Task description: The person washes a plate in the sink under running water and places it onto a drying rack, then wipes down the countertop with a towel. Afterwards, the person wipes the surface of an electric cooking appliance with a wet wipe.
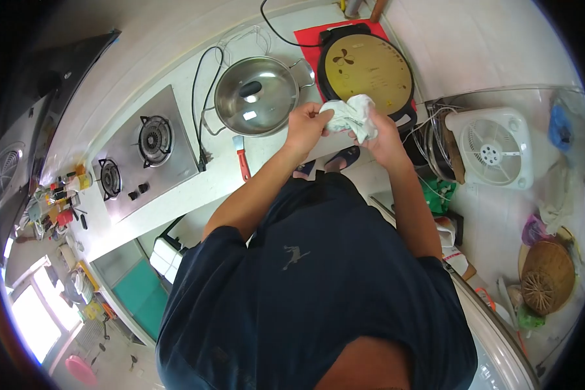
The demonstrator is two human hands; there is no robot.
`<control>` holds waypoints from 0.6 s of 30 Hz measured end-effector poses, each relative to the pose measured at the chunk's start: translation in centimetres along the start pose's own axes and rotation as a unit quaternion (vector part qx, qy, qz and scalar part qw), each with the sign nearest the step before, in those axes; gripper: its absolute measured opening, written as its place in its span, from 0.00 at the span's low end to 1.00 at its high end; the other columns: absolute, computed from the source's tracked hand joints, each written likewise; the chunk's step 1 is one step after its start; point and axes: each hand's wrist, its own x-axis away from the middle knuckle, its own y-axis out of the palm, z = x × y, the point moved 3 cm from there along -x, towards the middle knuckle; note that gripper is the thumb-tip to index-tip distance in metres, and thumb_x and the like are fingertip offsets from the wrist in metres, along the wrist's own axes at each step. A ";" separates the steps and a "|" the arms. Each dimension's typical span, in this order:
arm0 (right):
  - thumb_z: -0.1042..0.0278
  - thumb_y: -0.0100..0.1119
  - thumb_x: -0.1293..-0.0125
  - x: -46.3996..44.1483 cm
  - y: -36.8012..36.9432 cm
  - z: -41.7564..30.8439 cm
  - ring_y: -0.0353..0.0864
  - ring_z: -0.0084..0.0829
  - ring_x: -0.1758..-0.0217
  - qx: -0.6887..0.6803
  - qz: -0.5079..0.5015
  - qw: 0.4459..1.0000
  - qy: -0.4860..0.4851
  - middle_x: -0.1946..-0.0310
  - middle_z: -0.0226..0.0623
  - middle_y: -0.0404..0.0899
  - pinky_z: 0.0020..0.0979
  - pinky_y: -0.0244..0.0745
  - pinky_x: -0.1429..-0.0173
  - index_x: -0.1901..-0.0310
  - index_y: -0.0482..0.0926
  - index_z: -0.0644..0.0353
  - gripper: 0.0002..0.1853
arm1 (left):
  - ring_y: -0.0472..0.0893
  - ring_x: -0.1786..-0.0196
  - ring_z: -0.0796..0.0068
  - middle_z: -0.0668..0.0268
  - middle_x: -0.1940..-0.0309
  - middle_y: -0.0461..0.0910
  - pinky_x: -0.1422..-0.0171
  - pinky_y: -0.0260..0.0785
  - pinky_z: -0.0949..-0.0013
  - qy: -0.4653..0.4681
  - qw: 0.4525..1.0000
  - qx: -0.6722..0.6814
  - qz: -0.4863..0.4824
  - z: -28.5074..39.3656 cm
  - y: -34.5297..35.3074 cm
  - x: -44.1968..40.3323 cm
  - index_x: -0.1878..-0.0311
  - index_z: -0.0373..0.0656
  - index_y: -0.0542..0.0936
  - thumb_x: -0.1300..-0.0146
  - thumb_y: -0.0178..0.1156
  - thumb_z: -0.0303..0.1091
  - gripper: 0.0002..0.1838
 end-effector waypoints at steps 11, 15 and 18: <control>0.65 0.71 0.29 0.8 -2.6 5.2 0.90 0.32 0.52 0.349 0.135 0.924 -0.085 0.41 0.45 0.86 0.34 0.87 0.51 0.33 0.81 0.68 0.26 | 0.88 0.51 0.48 0.44 0.33 0.79 0.55 0.88 0.52 -0.171 0.982 0.051 0.053 -6.2 -5.3 3.4 0.13 0.40 0.51 0.28 0.66 0.35 0.47; 0.63 0.70 0.27 2.9 -4.3 4.6 0.90 0.30 0.55 0.341 0.148 0.926 -0.071 0.48 0.41 0.88 0.31 0.86 0.53 0.36 0.83 0.66 0.23 | 0.74 0.26 0.37 0.43 0.21 0.65 0.41 0.84 0.39 -0.231 0.970 0.027 0.073 -11.1 -7.8 2.9 0.12 0.40 0.44 0.29 0.68 0.36 0.52; 0.63 0.68 0.26 5.6 -6.5 4.9 0.90 0.30 0.55 0.340 0.185 0.920 -0.063 0.52 0.38 0.89 0.31 0.85 0.52 0.37 0.85 0.63 0.20 | 0.68 0.21 0.38 0.45 0.16 0.56 0.39 0.84 0.45 -0.266 0.964 0.026 -0.001 -13.4 -9.5 2.6 0.11 0.43 0.42 0.31 0.72 0.41 0.57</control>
